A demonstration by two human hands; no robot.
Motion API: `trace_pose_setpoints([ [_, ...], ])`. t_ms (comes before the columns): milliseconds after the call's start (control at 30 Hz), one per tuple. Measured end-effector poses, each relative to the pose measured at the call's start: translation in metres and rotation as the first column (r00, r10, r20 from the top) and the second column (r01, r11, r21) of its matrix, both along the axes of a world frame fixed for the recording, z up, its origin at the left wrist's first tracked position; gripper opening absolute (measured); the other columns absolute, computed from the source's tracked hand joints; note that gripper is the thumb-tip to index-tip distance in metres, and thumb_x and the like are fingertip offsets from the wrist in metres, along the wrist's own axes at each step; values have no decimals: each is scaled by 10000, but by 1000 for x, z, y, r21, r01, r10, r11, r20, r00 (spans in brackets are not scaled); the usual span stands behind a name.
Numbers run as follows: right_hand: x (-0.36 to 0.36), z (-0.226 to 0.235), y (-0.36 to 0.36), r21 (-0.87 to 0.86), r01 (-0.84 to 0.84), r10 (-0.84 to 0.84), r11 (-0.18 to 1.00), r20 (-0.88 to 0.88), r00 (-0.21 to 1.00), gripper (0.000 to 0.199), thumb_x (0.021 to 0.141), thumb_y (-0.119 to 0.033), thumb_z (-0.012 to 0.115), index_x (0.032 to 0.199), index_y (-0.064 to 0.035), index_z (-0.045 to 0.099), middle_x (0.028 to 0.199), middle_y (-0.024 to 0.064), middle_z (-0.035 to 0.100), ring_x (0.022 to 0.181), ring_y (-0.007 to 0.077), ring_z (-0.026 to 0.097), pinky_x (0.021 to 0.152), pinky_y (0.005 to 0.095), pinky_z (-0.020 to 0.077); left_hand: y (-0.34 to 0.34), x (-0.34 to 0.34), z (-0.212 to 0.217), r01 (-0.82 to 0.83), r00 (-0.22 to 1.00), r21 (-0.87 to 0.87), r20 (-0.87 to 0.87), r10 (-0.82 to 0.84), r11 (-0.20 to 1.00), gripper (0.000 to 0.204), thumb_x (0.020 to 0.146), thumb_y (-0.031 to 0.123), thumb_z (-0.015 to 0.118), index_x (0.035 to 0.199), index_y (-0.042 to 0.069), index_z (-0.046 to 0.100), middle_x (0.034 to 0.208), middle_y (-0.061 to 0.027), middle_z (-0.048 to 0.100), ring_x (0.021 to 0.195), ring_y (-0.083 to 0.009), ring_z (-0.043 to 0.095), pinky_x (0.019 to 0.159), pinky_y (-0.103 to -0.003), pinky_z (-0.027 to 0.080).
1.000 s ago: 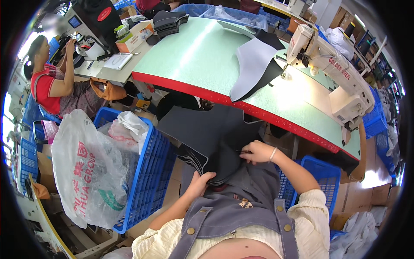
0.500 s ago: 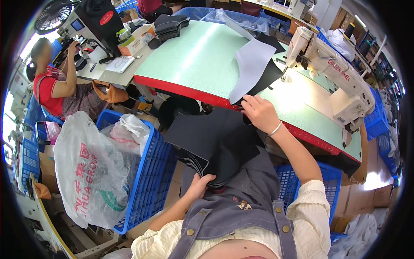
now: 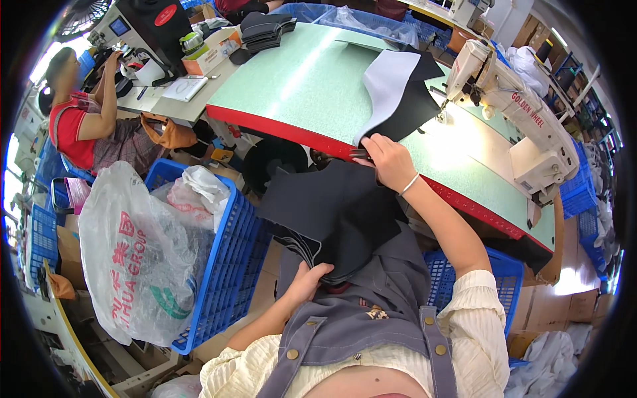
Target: The person cuts connecting threads between fabric pieces using thread snips to separate them, then stacks the fabric pieces and places them into a blue crate.
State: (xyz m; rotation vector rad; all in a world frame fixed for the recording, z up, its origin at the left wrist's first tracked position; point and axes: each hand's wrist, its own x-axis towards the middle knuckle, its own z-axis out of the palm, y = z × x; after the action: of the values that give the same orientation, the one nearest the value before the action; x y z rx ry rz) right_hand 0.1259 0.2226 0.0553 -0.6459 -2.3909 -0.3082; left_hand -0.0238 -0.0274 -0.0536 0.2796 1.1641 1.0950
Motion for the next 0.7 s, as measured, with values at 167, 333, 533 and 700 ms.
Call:
trace_pose_setpoints([
  [167, -10, 37, 31, -102, 11, -22, 995, -106, 994, 144, 690, -56, 607, 824, -90, 566, 830, 44, 532, 820, 238, 536, 643, 349, 485, 7, 9, 34, 43, 996, 85, 71, -49, 995, 454, 764, 157, 650, 1128, -52, 476, 1068, -110, 576, 962, -169, 557, 831, -302, 443],
  [333, -24, 76, -62, -153, -314, 332, 937, 106, 937, 133, 663, -81, 565, 796, -80, 563, 838, 44, 529, 805, 223, 540, 604, 329, 488, 5, 5, 34, 61, 997, 64, 53, -64, 996, 424, 882, 194, 565, 1232, 2, 424, 1169, -112, 533, 1094, -216, 527, 924, -367, 438],
  [533, 14, -13, -139, -548, -397, 510, 736, 64, 858, 160, 629, -95, 612, 776, -78, 552, 789, 22, 511, 787, 195, 523, 591, 300, 479, 4, 3, 18, 96, 988, 144, 110, -112, 985, 583, 918, 433, 477, 1239, -46, 391, 1104, -91, 536, 1009, -136, 523, 848, -303, 446],
  [700, 3, -6, -133, -690, -386, 542, 612, 11, 840, 158, 647, -120, 663, 776, -84, 579, 775, 31, 544, 784, 220, 525, 628, 315, 471, -3, -11, -4, 242, 970, 385, -68, -234, 891, 719, 848, 520, 547, 1233, -65, 384, 1094, -93, 529, 998, -140, 512, 830, -280, 441],
])
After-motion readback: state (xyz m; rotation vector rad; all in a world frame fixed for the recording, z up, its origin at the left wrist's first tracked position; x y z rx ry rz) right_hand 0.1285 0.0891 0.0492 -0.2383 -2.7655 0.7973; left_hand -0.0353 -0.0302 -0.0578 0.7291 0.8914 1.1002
